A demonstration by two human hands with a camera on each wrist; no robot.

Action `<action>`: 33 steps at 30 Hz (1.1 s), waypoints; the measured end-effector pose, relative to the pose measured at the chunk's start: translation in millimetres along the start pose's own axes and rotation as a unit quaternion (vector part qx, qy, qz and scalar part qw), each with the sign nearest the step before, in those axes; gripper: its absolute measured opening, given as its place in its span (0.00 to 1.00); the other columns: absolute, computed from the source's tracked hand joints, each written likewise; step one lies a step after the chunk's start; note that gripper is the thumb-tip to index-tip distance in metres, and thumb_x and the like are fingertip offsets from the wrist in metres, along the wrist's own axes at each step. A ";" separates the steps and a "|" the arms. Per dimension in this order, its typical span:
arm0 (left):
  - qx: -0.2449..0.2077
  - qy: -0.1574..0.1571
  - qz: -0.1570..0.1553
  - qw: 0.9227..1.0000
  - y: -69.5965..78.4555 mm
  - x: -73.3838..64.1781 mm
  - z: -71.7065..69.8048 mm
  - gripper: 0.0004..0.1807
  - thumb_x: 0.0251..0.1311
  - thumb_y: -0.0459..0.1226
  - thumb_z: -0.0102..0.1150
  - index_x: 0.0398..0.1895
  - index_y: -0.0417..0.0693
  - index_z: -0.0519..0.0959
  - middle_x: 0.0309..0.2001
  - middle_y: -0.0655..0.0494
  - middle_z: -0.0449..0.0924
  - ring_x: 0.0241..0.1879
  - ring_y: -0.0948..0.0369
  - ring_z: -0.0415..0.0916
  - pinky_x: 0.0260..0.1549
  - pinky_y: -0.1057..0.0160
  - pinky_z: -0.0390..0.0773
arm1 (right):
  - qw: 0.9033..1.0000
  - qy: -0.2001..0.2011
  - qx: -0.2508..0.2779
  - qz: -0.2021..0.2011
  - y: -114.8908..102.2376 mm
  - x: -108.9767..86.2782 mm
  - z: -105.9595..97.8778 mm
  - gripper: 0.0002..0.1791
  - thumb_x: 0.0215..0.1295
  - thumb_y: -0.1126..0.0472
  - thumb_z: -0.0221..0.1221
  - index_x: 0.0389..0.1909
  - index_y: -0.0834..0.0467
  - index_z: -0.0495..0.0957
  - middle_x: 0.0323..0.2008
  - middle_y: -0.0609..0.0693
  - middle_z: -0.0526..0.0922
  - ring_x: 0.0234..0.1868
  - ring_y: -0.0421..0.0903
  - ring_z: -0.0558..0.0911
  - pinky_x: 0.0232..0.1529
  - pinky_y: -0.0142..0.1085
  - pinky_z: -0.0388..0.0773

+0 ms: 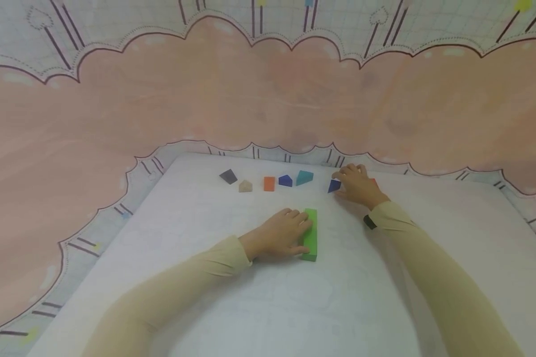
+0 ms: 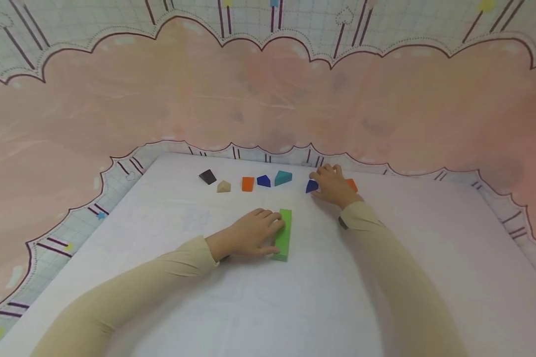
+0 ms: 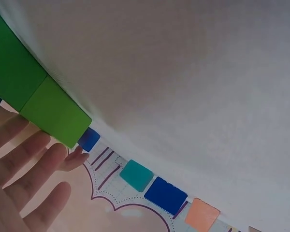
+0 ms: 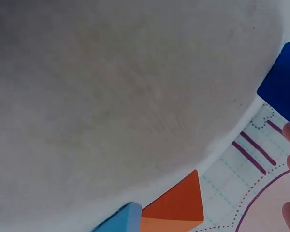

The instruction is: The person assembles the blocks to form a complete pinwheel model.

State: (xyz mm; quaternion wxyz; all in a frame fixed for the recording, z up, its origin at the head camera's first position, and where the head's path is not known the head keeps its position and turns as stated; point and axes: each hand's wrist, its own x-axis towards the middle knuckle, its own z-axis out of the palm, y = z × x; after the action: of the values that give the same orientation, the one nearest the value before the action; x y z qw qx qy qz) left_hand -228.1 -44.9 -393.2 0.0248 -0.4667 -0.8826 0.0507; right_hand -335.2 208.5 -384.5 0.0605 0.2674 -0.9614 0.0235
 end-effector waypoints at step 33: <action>-0.019 0.001 -0.003 1.000 2.7 -3.0 2.2 0.34 0.62 0.60 0.47 0.62 0.47 0.66 0.61 0.50 0.69 0.59 0.56 0.69 0.63 0.58 0.67 | 0.997 -0.022 -0.064 0.024 -1.1 5.9 6.1 0.29 0.61 0.41 0.53 0.50 0.62 0.73 0.49 0.62 0.76 0.56 0.60 0.69 0.59 0.61 0.59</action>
State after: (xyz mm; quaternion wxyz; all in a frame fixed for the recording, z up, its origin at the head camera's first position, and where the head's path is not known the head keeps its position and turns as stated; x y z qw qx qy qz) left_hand -224.4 -46.0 -395.7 0.0171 -0.4646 -0.8848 0.0328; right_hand -340.3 204.1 -389.9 0.0553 0.2406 -0.9681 -0.0421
